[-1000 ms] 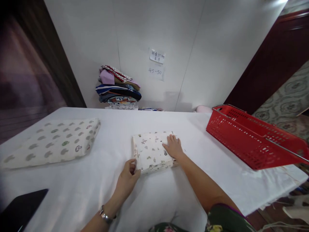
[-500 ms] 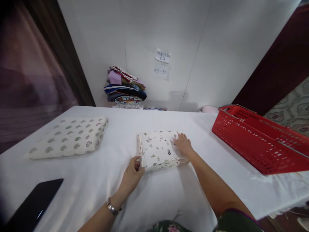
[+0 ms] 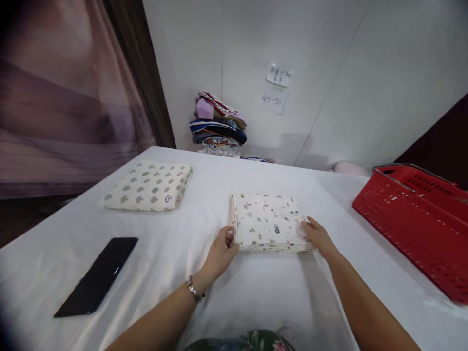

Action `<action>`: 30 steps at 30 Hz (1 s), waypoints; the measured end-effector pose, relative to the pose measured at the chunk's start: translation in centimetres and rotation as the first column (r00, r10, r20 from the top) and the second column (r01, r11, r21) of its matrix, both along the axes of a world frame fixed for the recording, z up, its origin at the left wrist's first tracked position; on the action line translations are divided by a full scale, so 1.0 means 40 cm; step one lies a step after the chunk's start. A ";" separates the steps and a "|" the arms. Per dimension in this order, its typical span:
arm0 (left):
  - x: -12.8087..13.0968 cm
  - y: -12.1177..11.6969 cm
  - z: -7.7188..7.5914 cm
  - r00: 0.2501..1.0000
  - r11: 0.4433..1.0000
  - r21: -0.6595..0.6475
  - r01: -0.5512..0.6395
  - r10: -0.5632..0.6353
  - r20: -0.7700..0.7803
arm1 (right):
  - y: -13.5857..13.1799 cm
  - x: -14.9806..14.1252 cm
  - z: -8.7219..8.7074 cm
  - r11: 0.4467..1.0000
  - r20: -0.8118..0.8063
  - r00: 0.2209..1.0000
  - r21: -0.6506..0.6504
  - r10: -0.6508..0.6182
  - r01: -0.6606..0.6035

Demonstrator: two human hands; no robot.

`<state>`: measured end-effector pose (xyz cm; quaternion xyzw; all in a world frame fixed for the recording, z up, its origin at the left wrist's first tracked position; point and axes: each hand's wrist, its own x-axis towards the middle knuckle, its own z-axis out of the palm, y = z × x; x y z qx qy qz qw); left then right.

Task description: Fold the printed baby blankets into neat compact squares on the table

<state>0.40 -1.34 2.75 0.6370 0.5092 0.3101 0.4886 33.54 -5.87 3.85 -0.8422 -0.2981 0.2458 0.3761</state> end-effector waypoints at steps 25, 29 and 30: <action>0.056 -0.146 -0.007 0.784 0.602 -0.530 0.597 -0.298 0.545 | -0.188 0.198 0.028 0.987 -0.288 0.948 -0.121 -0.135 0.104; 0.034 -0.109 0.015 0.797 0.648 -0.480 0.592 -0.379 0.470 | -0.186 0.204 0.017 0.985 -0.198 0.975 -0.159 -0.102 0.071; 0.028 -0.100 0.021 0.804 0.673 -0.455 0.583 -0.398 0.441 | -0.183 0.205 0.019 0.981 -0.130 0.988 -0.186 -0.085 0.060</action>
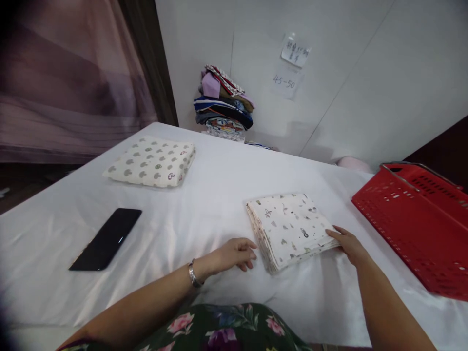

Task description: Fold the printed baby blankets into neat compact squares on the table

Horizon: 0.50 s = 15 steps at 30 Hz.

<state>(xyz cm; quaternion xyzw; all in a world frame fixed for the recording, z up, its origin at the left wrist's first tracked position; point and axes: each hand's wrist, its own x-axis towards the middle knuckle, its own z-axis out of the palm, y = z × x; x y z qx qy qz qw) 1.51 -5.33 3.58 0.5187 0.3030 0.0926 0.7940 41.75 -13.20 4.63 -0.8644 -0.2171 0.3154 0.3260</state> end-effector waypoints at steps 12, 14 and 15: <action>0.007 0.175 0.022 0.825 0.536 0.843 0.044 0.457 -0.333 | 0.034 -0.388 0.012 0.715 0.691 0.559 0.087 0.458 -0.694; 0.037 0.201 0.014 0.800 0.497 0.867 0.042 0.503 -0.327 | 0.038 -0.435 -0.011 0.669 0.669 0.501 0.008 0.549 -0.743; 0.052 0.210 0.010 0.796 0.489 0.872 0.037 0.513 -0.321 | 0.039 -0.446 -0.023 0.657 0.657 0.484 -0.025 0.579 -0.753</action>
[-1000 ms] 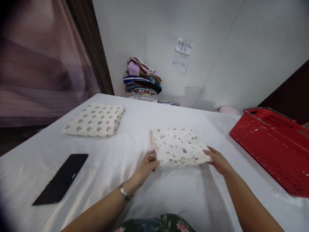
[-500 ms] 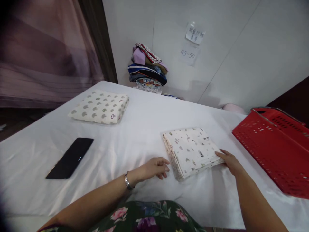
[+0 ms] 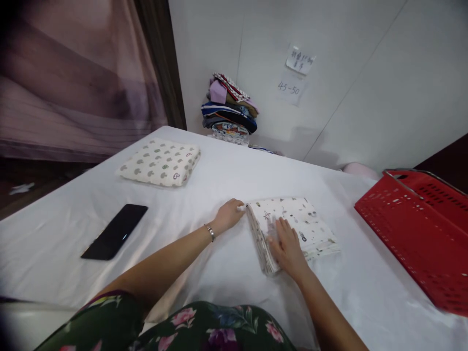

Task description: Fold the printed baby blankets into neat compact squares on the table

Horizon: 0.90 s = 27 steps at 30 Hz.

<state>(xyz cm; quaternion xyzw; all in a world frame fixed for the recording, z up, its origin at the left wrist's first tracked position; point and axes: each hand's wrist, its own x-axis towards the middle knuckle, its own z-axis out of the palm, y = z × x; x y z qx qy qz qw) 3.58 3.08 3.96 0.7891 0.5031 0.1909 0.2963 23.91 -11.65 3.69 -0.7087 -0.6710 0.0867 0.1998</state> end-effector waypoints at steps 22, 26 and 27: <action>0.049 0.073 -0.044 0.987 0.998 -0.026 0.063 -0.058 0.150 | 0.117 -0.106 0.034 0.995 0.213 0.973 0.008 0.092 -0.096; 0.050 0.080 -0.054 0.983 0.997 0.014 0.075 -0.076 0.168 | 0.148 -0.091 0.013 0.999 0.149 0.988 0.034 0.028 -0.034; 0.053 0.083 -0.056 0.982 0.997 0.024 0.077 -0.080 0.170 | 0.150 -0.084 0.011 0.999 0.118 0.993 0.043 0.012 -0.017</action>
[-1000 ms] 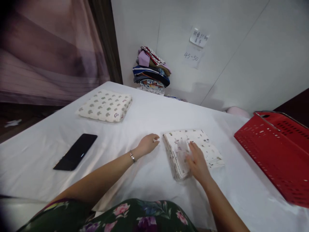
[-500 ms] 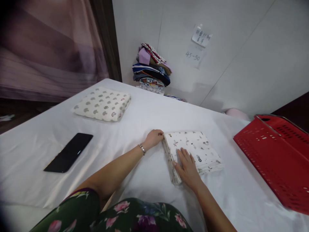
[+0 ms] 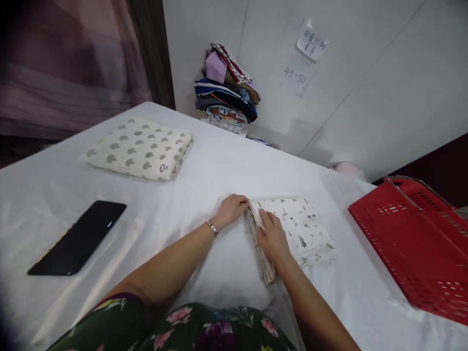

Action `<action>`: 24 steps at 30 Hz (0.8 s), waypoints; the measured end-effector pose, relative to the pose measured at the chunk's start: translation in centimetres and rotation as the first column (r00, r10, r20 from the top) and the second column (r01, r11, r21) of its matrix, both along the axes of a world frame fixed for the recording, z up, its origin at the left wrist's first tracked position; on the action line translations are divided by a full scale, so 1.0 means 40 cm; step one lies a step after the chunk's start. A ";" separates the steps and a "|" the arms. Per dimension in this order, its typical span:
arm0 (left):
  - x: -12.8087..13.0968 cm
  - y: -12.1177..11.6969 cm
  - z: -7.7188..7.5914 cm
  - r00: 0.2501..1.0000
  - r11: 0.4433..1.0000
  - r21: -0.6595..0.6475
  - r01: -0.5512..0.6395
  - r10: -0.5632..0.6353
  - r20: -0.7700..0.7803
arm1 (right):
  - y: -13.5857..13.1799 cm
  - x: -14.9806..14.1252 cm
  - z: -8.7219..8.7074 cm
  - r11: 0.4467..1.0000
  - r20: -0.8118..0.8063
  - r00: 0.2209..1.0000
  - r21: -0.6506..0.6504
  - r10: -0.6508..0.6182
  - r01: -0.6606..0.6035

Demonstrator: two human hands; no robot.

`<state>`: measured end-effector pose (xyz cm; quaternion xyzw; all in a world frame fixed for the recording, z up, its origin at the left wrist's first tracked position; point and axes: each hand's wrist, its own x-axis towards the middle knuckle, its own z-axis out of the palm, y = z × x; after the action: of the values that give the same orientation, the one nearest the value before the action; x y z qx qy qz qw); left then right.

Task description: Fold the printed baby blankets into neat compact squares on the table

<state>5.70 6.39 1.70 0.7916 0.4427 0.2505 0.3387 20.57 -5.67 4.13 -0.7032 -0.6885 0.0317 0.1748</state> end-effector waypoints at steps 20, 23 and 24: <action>-0.003 -0.044 0.024 0.999 0.996 0.074 -0.040 0.041 -0.007 | -0.002 0.034 -0.004 0.999 -0.257 0.966 0.039 -0.023 0.034; 0.001 -0.059 0.028 0.994 0.998 0.054 -0.029 0.035 -0.108 | -0.003 0.033 -0.006 0.998 -0.243 0.970 0.061 -0.006 0.022; 0.003 -0.062 0.028 0.990 0.998 0.052 -0.029 0.036 -0.133 | -0.003 0.031 -0.005 0.998 -0.237 0.971 0.067 0.000 0.016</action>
<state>5.81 3.92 2.82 0.8075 0.4709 0.2131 0.2844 21.82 -5.78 3.91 -0.6907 -0.6605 0.0914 0.2798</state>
